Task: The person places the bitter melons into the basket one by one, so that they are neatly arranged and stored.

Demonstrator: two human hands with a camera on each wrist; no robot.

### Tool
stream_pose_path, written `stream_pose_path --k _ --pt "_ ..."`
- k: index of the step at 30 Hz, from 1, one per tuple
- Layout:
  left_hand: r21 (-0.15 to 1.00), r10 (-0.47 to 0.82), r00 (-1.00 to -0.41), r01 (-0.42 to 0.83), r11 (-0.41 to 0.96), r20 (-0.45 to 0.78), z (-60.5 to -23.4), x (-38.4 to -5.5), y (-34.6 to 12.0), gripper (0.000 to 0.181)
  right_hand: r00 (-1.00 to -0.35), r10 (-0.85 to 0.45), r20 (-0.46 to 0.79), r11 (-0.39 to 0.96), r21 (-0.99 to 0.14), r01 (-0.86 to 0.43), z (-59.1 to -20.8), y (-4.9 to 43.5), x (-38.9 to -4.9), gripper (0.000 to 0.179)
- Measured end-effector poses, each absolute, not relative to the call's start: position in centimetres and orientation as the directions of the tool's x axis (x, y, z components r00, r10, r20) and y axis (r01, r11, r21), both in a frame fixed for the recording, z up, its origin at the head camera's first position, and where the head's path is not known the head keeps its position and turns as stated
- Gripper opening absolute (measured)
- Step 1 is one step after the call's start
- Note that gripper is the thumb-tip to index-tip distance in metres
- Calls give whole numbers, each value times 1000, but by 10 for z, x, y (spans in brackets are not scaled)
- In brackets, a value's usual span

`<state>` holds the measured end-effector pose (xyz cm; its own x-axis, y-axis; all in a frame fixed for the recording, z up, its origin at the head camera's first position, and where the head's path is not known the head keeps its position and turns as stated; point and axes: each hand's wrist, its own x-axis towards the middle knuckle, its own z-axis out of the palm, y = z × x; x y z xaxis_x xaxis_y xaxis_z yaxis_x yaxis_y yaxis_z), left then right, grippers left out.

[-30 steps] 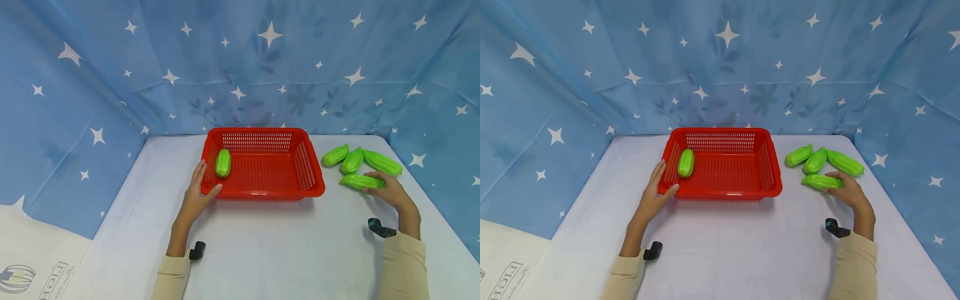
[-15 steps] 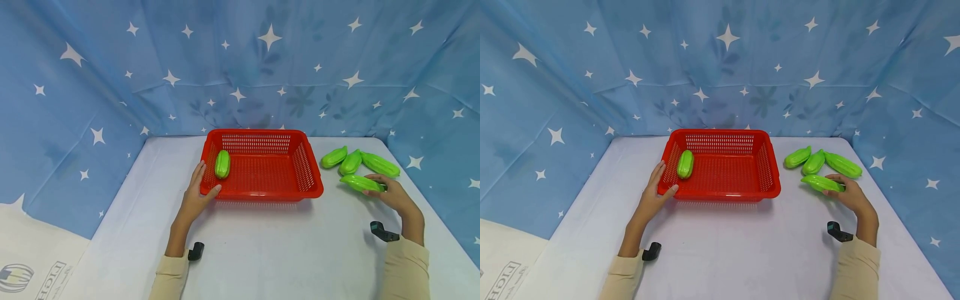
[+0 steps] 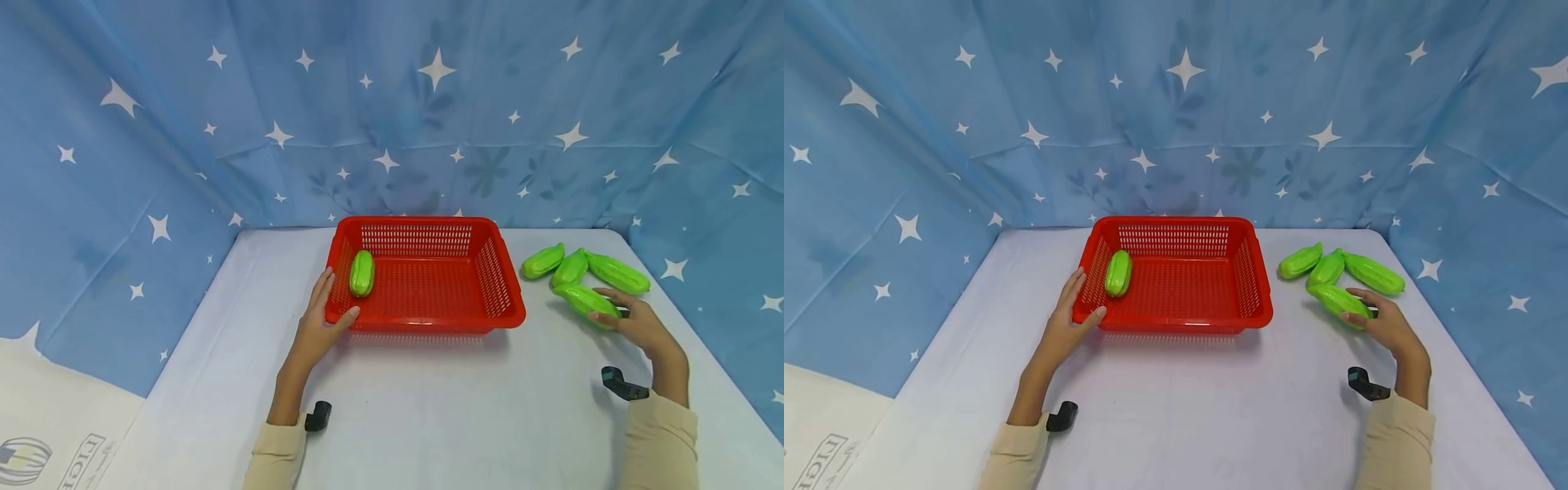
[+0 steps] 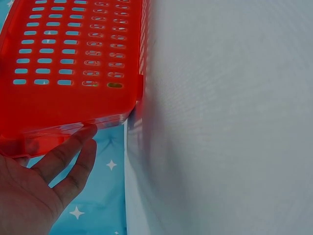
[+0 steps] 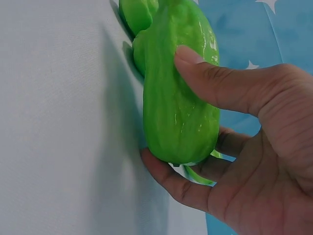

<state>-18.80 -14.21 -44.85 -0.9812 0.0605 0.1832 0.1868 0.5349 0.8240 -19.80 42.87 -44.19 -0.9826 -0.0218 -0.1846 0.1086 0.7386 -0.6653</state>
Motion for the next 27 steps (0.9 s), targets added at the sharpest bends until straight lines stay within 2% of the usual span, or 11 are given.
stream_pose_path --k 14,27 --pt "823 57 -981 187 537 186 -449 -188 -142 87 -976 17 -219 724 -670 163 -441 429 -199 88" --pt "819 61 -980 192 540 190 -450 -189 -143 87 -989 64 -131 708 -692 137 -445 429 -203 85"
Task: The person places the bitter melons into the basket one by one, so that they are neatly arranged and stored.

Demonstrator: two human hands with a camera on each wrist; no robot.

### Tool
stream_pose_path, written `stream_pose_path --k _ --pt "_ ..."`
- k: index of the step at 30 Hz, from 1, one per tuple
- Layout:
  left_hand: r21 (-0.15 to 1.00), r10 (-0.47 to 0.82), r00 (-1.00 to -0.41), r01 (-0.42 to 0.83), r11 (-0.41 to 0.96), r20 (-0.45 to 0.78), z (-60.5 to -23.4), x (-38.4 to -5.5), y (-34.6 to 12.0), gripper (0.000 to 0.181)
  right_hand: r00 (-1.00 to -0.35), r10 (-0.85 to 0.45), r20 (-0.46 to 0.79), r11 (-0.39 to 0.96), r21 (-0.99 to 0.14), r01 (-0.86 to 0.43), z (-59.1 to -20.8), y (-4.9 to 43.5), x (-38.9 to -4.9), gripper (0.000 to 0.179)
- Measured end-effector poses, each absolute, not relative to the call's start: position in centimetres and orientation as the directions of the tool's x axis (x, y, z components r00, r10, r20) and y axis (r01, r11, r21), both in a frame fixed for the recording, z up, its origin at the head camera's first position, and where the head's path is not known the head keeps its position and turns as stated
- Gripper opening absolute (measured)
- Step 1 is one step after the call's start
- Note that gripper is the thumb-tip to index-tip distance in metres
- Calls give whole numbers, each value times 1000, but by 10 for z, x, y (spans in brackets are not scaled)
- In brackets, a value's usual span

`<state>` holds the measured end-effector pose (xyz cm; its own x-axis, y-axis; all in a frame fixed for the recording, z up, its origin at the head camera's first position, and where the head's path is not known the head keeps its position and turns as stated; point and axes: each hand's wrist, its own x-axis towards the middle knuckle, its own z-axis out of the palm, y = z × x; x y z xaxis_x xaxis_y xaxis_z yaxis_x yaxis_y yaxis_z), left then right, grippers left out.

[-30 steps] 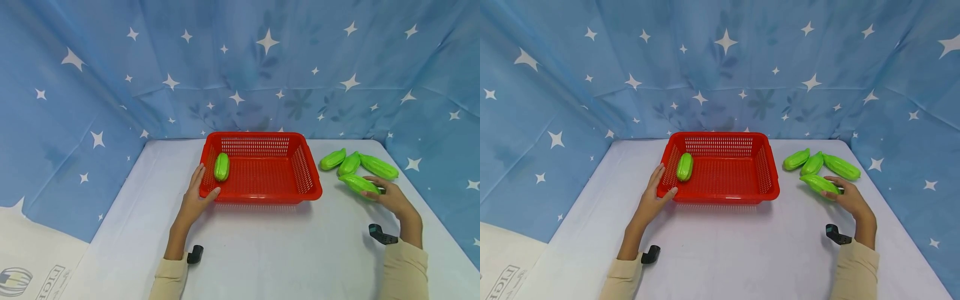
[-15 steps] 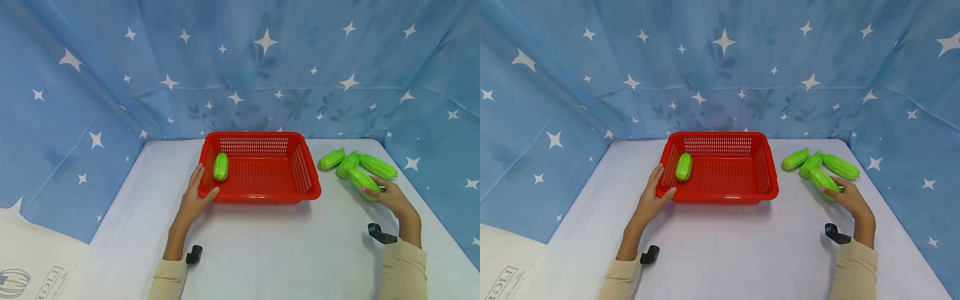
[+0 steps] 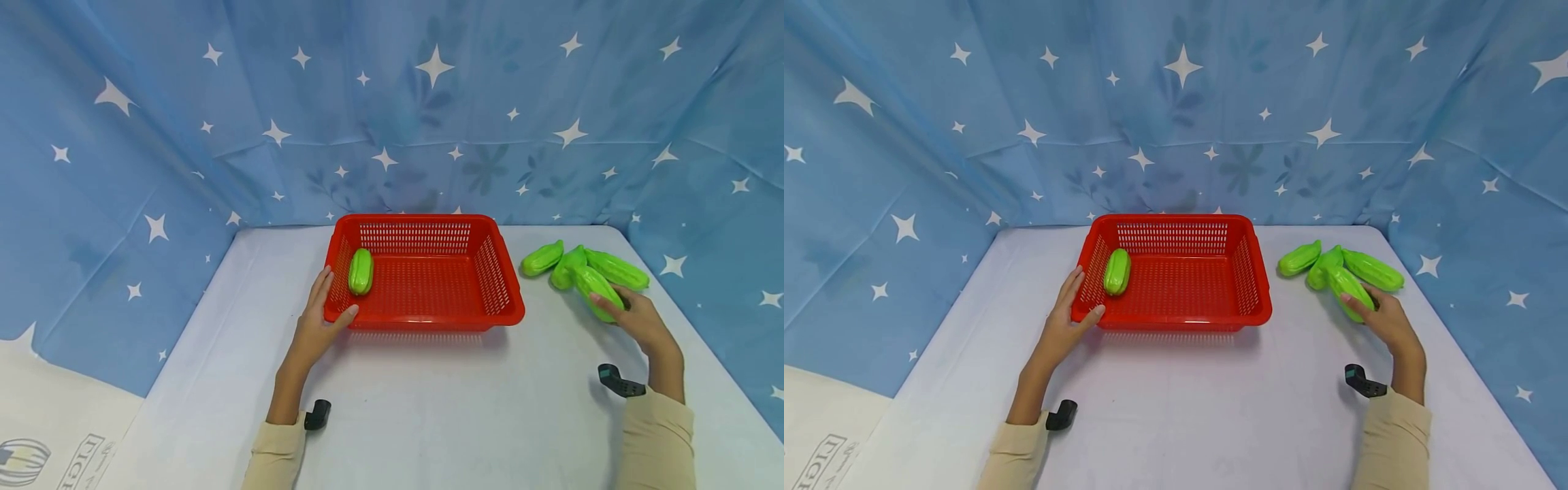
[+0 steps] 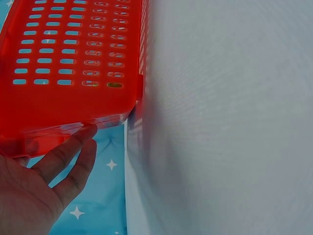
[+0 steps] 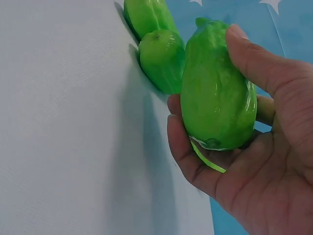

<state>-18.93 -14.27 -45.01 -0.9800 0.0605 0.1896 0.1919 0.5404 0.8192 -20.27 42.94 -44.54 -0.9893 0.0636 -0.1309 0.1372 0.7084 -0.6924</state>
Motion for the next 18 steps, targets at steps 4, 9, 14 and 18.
stream_pose_path --k 4,9,14,18 --pt "824 57 -981 185 535 184 -449 -188 -142 87 -988 85 -129 700 -698 151 -445 427 -203 86" --pt "829 55 -982 182 529 180 -449 -188 -142 87 -991 100 -93 679 -722 136 -445 425 -204 84" --pt "825 56 -980 189 533 189 -448 -189 -142 87 -992 111 -55 677 -727 117 -443 422 -206 83" --pt "824 58 -981 187 535 185 -448 -189 -142 87 -992 115 -50 667 -736 115 -439 417 -209 84"
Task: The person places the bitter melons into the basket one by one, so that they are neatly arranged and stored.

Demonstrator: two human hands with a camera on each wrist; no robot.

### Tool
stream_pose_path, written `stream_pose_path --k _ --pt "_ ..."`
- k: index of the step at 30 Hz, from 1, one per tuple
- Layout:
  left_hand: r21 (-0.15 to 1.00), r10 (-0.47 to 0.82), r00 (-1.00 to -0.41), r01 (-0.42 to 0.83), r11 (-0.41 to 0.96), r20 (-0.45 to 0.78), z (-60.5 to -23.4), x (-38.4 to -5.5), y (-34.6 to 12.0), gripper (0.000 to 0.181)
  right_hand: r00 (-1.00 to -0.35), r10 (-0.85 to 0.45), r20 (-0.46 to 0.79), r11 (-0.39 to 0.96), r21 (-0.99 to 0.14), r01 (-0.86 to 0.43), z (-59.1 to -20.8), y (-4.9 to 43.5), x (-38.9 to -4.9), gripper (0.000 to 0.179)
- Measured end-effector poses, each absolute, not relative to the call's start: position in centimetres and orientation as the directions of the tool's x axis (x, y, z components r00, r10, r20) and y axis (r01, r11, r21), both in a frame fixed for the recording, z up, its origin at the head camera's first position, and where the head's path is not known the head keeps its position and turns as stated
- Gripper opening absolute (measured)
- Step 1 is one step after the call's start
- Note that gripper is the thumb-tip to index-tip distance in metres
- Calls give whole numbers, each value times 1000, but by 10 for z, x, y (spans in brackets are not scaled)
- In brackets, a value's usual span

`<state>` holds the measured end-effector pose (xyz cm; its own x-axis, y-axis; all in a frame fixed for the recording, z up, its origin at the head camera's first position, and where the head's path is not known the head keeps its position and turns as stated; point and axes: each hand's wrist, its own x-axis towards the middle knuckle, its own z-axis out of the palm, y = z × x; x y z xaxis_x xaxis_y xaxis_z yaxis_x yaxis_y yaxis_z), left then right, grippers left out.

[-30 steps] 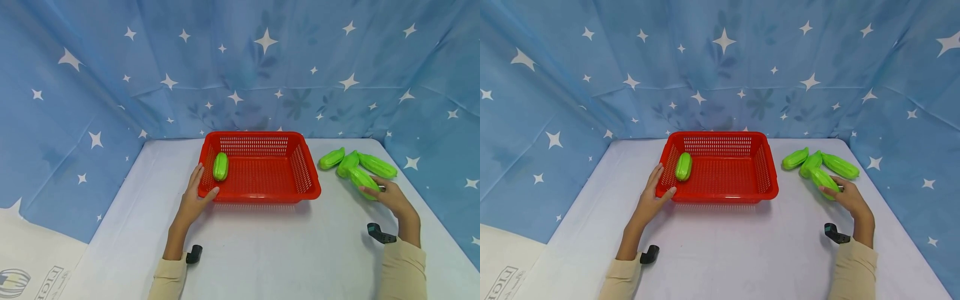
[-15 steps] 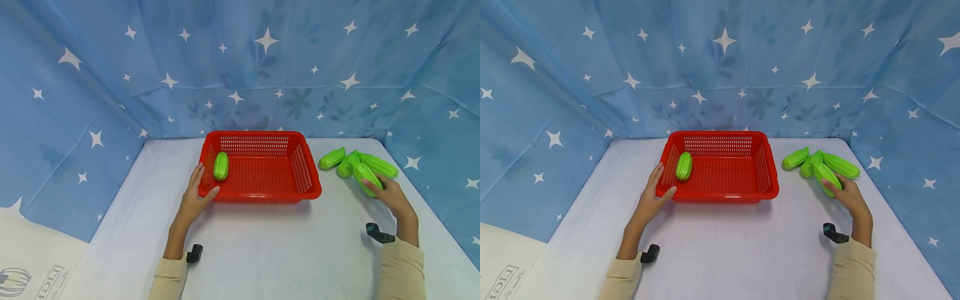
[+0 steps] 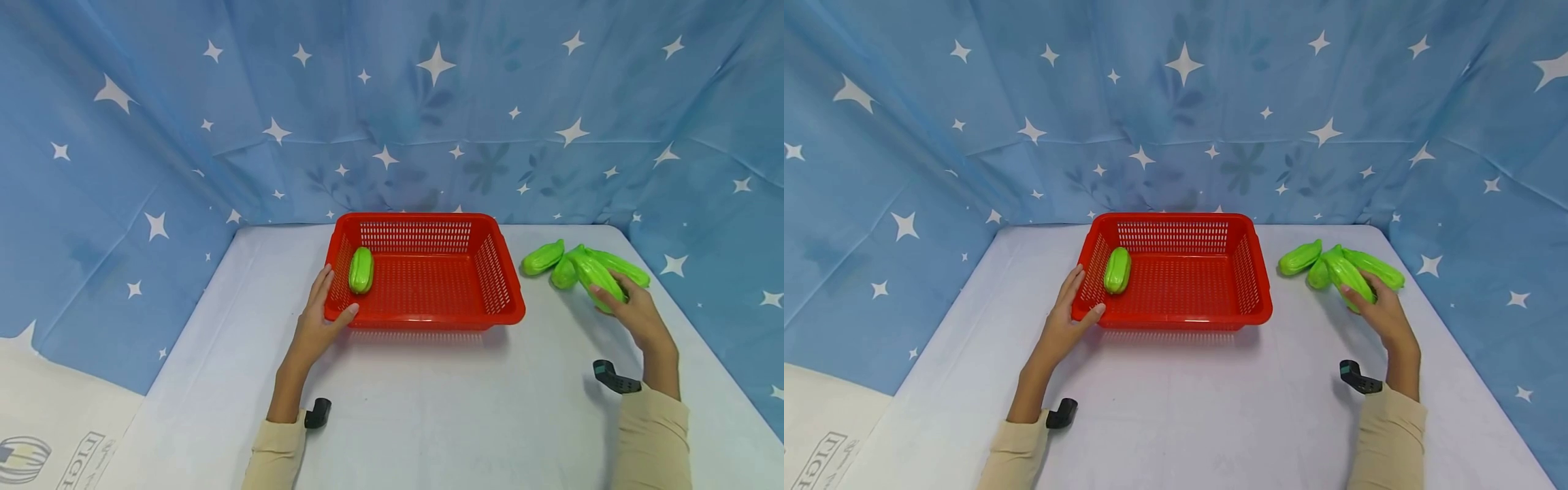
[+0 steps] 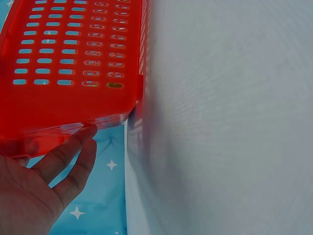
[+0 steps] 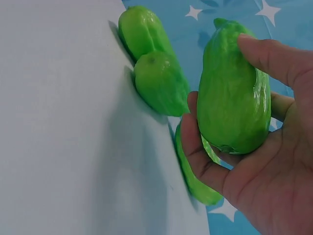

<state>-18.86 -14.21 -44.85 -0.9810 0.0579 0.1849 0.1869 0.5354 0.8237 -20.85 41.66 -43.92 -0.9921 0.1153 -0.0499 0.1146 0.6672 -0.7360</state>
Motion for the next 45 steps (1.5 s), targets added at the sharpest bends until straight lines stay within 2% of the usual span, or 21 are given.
stream_pose_path --k 17,25,34,41,45 --pt "825 59 -981 189 533 186 -449 -189 -142 87 -998 51 43 655 -755 1 -408 381 -223 78" --pt "826 53 -982 181 534 181 -449 -189 -142 87 -999 36 3 559 -829 18 -392 364 -236 77" --pt "831 49 -984 169 530 169 -450 -188 -142 88 -999 7 -52 470 -881 49 -370 338 -251 85" --pt "830 54 -982 182 527 181 -451 -189 -142 88 -995 -65 -76 444 -895 39 -354 316 -264 82" --pt "830 51 -983 179 528 179 -451 -190 -142 87 -982 -150 -113 331 -942 57 -342 300 -271 74"
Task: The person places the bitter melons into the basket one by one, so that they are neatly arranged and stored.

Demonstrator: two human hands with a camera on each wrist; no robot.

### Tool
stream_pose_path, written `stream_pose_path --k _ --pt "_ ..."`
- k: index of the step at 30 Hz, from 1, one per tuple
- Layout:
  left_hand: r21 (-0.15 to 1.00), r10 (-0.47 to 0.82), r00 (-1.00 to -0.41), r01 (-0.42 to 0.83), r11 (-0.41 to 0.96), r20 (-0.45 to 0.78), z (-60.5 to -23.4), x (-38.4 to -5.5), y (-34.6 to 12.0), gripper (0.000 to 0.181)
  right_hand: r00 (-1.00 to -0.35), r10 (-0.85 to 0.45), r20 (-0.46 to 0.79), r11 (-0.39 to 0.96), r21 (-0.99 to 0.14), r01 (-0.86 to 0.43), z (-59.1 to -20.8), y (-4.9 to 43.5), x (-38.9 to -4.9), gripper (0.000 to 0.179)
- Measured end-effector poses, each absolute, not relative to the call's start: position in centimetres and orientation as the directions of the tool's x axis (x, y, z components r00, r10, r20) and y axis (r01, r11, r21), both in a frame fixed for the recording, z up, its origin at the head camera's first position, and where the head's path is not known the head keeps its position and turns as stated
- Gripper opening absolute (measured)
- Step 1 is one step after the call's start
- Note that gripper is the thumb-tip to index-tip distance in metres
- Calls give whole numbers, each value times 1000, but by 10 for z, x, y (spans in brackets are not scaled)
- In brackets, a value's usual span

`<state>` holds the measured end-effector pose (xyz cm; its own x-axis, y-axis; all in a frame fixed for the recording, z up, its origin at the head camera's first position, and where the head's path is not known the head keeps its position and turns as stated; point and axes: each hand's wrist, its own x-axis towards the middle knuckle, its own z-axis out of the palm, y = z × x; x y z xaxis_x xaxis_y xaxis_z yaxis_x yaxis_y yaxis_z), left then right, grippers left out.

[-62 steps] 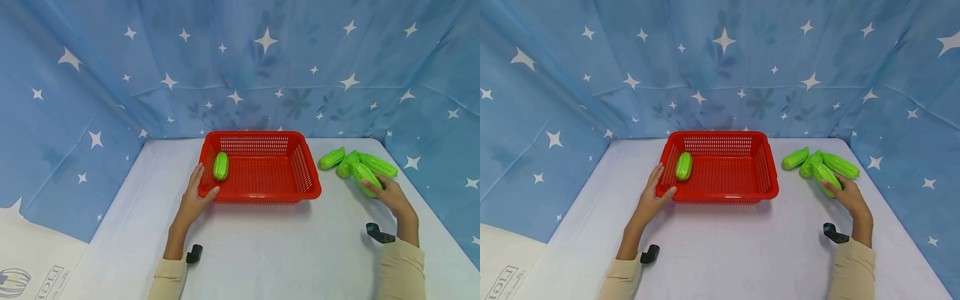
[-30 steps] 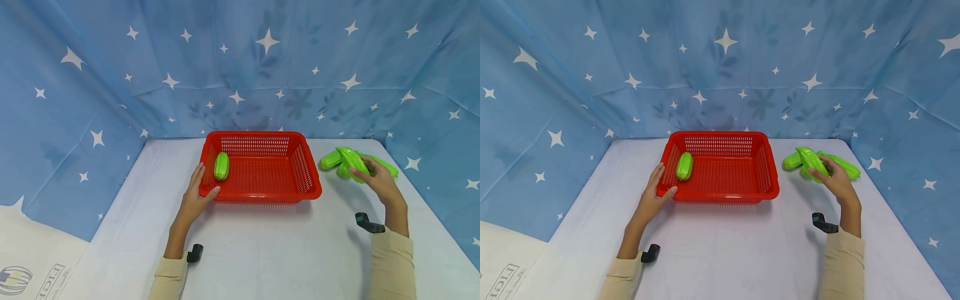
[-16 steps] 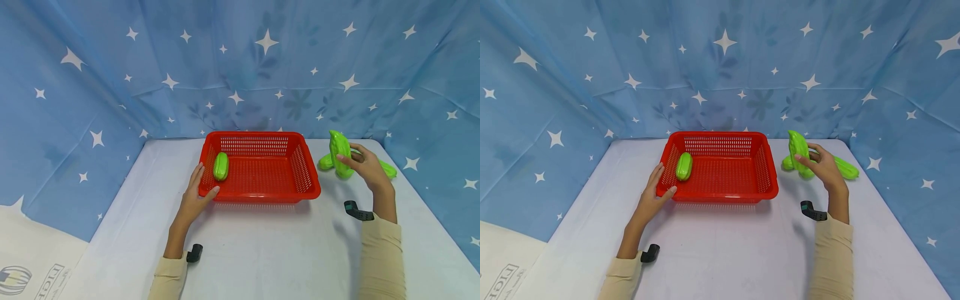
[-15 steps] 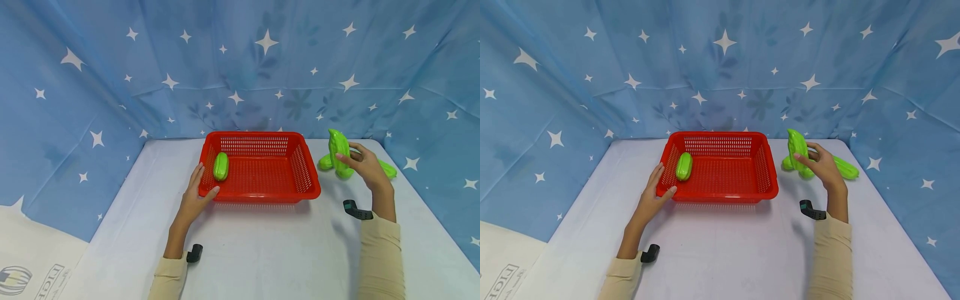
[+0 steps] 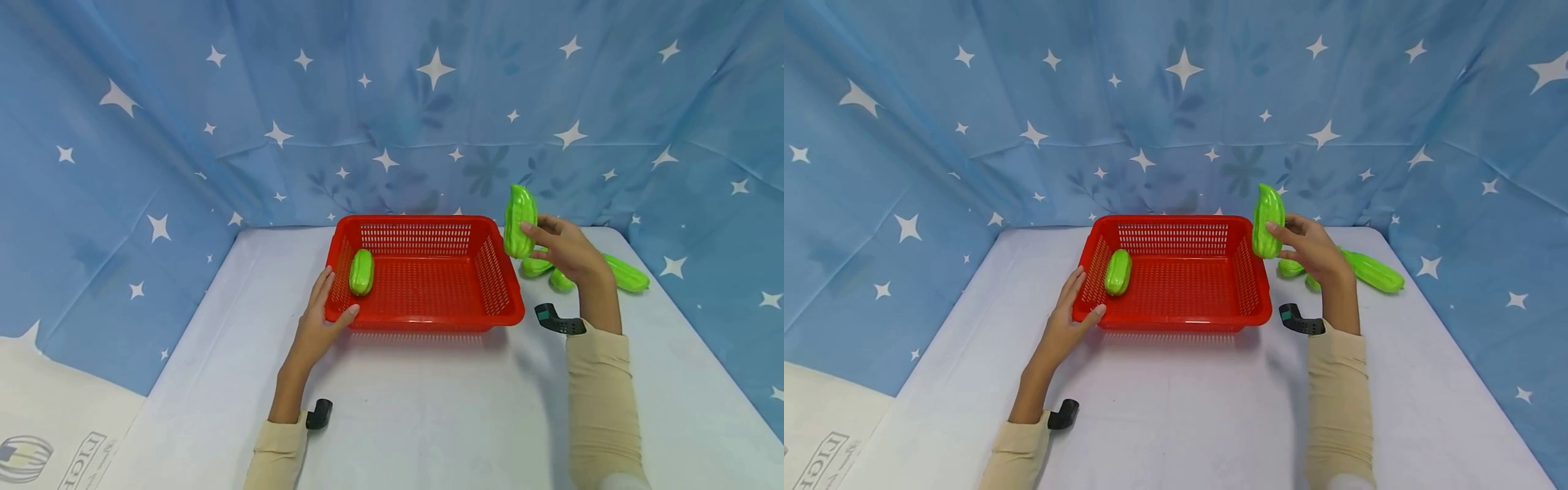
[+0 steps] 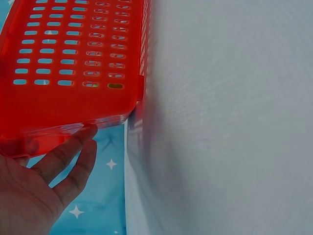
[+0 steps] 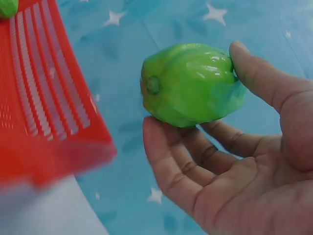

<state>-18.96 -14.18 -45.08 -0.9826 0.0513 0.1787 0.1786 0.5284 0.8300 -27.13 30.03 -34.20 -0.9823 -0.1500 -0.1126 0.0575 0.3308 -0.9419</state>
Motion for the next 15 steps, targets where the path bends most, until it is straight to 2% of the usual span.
stream_pose_path --k 5,15 --pt "832 49 -982 180 525 182 -449 -190 -142 86 -955 -259 -142 242 -967 78 -331 281 -279 72" --pt "834 50 -982 181 521 182 -449 -188 -142 87 -914 -352 -201 229 -966 124 -327 253 -293 77"
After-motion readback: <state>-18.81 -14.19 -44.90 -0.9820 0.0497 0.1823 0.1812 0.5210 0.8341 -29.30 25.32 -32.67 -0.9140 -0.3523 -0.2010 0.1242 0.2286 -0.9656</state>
